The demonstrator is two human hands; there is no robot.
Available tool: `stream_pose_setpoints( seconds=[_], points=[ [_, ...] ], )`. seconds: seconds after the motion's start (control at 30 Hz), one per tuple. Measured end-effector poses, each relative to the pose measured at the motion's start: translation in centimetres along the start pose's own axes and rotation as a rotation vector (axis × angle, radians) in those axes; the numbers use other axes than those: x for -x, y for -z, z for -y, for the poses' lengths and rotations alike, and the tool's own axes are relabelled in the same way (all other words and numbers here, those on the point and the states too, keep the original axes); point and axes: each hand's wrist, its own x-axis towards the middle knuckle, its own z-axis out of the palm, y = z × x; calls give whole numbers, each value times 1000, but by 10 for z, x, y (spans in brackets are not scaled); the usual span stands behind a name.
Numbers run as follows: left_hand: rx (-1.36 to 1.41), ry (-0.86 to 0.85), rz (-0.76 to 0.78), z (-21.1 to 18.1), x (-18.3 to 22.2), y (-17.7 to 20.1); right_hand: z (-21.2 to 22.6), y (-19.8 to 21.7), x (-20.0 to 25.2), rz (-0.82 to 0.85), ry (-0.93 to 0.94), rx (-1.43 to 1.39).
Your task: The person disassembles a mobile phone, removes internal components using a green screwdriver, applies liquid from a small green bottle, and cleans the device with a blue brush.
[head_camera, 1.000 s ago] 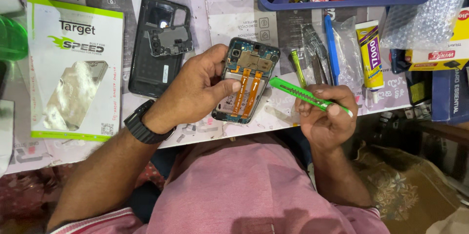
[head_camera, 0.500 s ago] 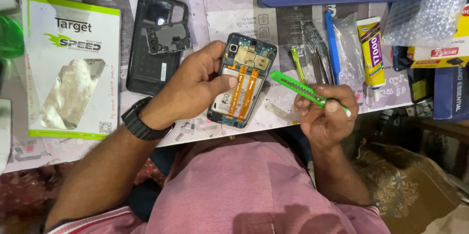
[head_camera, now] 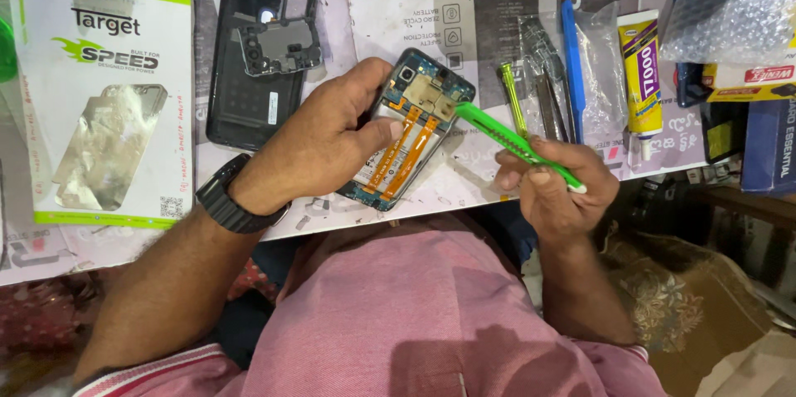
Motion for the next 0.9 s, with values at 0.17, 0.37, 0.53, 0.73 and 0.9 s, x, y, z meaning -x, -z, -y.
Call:
stream_pose_setpoints(
  seconds=[0.17, 0.37, 0.53, 0.73, 0.9],
  points=[
    [-42, 88, 34, 0, 0, 0, -7, 3, 6, -76, 53, -26],
    [1, -5, 32, -1, 0, 1, -9, 5, 0, -70, 122, -1],
    [-28, 27, 32, 0, 0, 1, -4, 5, -2, -47, 160, 60],
    [-29, 21, -23, -4, -1, 1, 8, -5, -9, -104, 240, 269],
    [-128, 155, -91, -9, -4, -2, 22, -20, -18, 146, 321, 896]
  ],
)
